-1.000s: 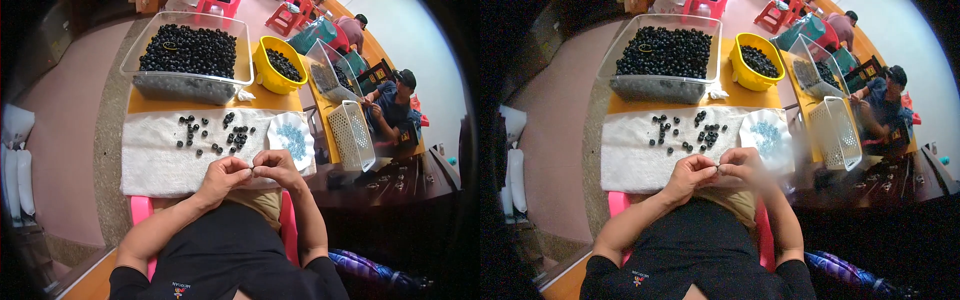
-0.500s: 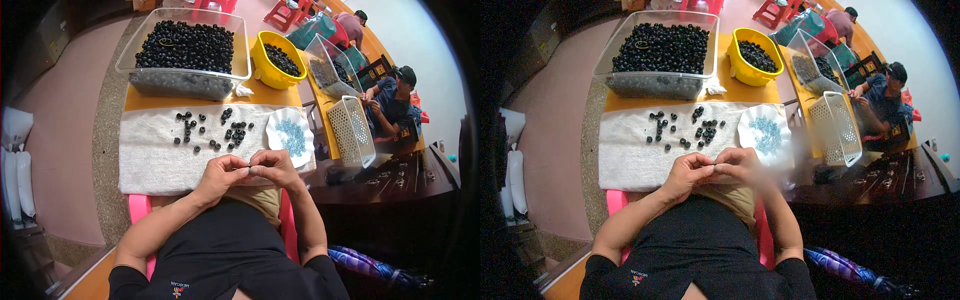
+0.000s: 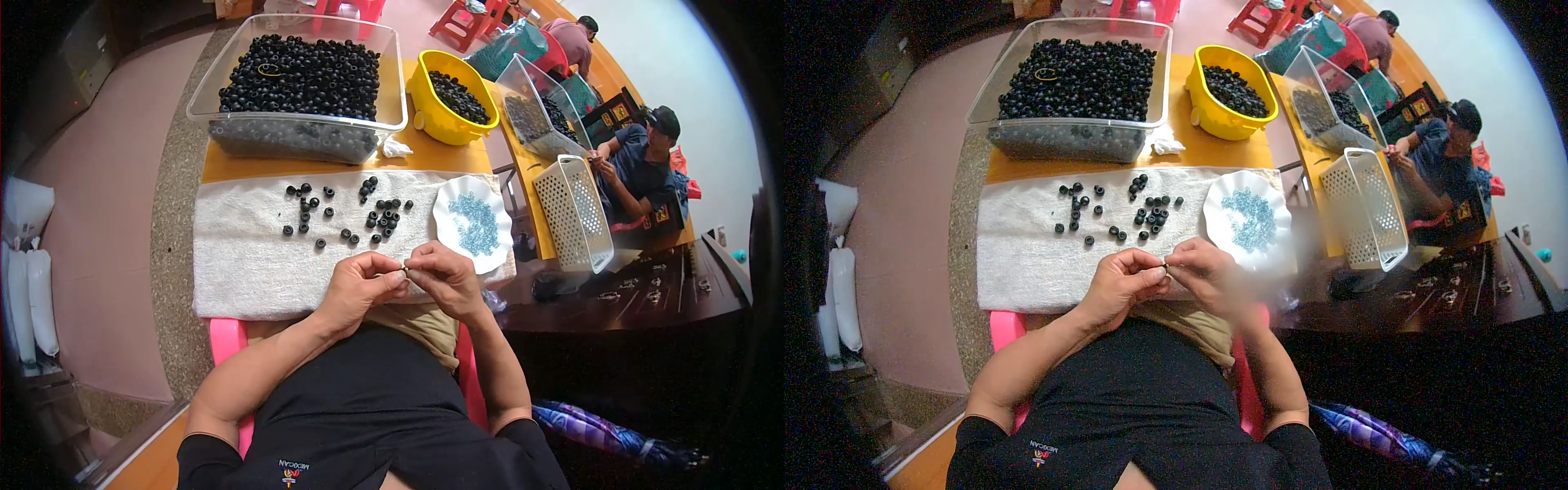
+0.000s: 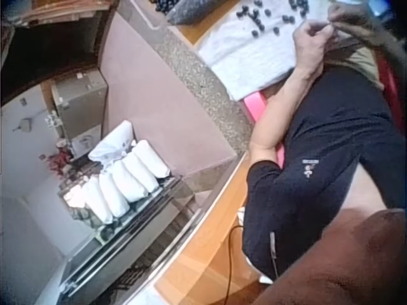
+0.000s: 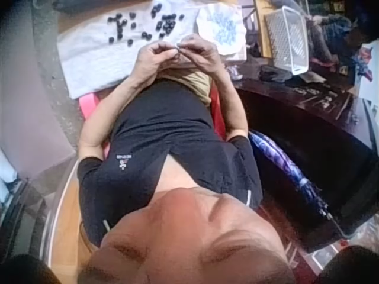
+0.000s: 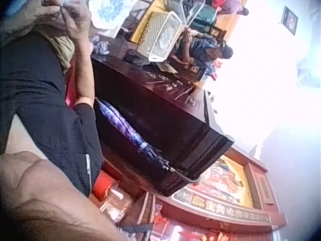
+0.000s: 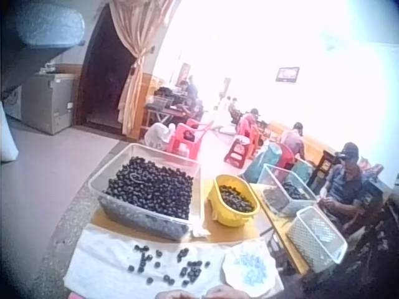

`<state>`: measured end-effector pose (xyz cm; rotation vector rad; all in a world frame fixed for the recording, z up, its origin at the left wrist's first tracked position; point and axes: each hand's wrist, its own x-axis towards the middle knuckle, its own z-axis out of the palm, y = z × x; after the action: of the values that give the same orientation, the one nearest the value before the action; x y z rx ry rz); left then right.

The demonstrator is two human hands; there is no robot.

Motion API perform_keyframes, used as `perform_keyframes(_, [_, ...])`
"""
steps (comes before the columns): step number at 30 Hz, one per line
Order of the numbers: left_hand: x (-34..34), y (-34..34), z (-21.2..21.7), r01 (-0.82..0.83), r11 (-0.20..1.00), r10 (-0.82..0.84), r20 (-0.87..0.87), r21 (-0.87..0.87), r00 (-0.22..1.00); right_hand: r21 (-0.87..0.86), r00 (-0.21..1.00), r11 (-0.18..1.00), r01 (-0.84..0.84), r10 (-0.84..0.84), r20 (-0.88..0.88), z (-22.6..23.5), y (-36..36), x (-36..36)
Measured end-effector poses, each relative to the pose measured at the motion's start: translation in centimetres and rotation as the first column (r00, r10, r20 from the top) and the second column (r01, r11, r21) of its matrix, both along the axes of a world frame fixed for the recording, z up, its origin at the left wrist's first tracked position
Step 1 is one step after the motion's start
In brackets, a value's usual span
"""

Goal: Inspecting and sorting small black beads from a large bin into a small tray and onto a cloth.

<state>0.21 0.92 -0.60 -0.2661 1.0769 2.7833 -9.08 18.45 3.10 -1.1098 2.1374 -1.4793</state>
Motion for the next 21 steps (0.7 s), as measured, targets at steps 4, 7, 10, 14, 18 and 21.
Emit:
perform_keyframes(4, [0.1, 0.0, 0.0, -0.012, 1.0, 0.012, 0.015, 0.0, 1.0, 0.021, 0.996, 0.999, 0.034, -0.032, -0.087, 0.3, -0.3, 0.7])
perform_keyframes(7, [0.1, 0.0, 0.2, -0.025, 1.0, 0.025, 0.038, 0.005, 0.999, -0.011, 0.954, 0.999, 0.053, -0.054, -0.295, 0.3, -0.6, 1.2])
perform_keyframes(10, [0.0, 0.0, 0.1, -0.034, 0.999, 0.034, 0.048, 0.014, 0.998, -0.049, 0.841, 0.991, 0.128, -0.135, -0.524, 0.4, -0.9, 1.9])
perform_keyframes(14, [0.0, 0.1, -0.2, -0.039, 0.999, 0.039, 0.035, 0.011, 0.999, -0.06, 0.763, 0.986, 0.156, -0.158, -0.627, 0.2, -1.3, 2.5])
perform_keyframes(18, [0.0, 0.0, 0.1, -0.043, 0.999, 0.042, 0.052, 0.015, 0.998, -0.08, 0.734, 0.986, 0.149, -0.164, -0.659, 0.1, -1.2, 2.5])
perform_keyframes(21, [0.0, 0.0, 0.0, -0.028, 1.0, 0.028, 0.058, 0.0, 0.998, -0.087, 0.768, 0.983, 0.164, -0.182, -0.614, 0.0, -1.1, 2.5])
